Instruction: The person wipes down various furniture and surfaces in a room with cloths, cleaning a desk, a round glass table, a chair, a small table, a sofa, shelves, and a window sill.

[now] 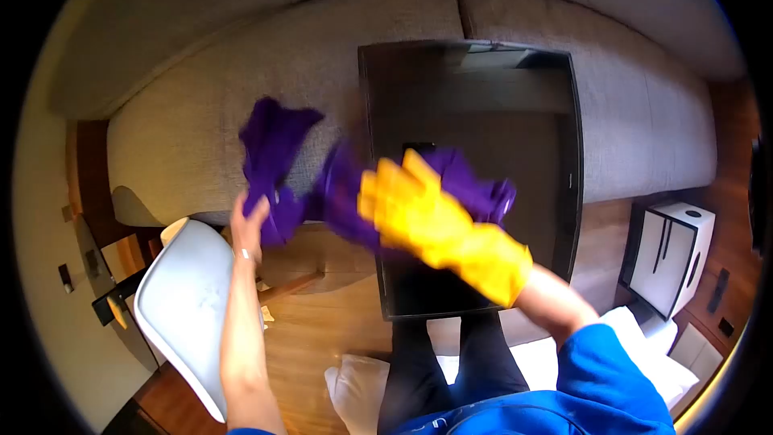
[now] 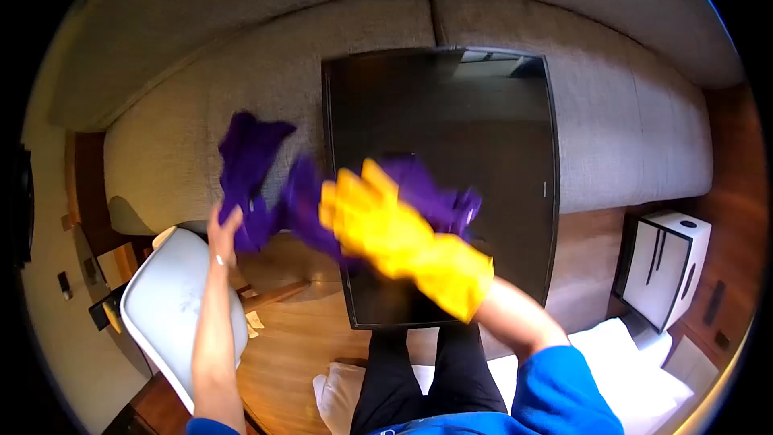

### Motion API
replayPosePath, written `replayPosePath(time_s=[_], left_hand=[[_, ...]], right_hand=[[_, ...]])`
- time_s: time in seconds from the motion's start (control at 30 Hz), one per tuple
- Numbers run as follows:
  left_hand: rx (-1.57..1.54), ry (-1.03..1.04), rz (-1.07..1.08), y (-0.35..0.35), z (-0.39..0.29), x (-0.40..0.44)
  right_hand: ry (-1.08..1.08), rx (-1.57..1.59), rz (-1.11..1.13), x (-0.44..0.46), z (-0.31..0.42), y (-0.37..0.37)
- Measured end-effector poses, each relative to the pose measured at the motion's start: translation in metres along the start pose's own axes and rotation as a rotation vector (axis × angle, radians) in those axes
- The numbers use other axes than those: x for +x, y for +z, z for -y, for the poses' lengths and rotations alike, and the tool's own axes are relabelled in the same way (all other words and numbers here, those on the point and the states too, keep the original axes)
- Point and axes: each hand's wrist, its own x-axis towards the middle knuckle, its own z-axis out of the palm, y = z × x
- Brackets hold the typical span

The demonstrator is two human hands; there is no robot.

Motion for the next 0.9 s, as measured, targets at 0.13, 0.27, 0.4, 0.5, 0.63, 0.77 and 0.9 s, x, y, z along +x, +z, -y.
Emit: replayPosePath(time_s=[0.13, 0.27, 0.4, 0.5, 0.63, 0.77, 0.9], left_hand=[[0.300, -0.002, -0.050, -0.025, -0.006, -0.160], [0.898, 0.368, -0.222, -0.069, -0.057, -0.299], [1.140, 0.244, -0.556, -0.141, -0.068, -0.390], [1.178, 0.060, -0.680, -0.188, -0.037, -0.431], [0.951, -0.135, -0.773, -0.203, 0.001, -0.439], [0.469, -0.212, -0.784, -0.215, 0.054, -0.431], [0.493, -0.297, -0.683, -0.241, 0.085, -0.408]], right_hand=[[-0.137, 0.218, 0.243, -0.099, 0.075, 0.012], [-0.102, 0.155, 0.339, -0.194, 0.036, -0.051], [0.331, -0.103, 0.140, -0.210, -0.034, -0.109], [0.599, -0.303, -0.115, -0.198, -0.110, -0.101], [0.855, -0.572, -0.011, -0.123, -0.070, -0.068], [0.484, -0.420, 0.116, -0.081, 0.038, -0.016], [0.381, -0.132, 0.160, -0.065, 0.166, 0.056]])
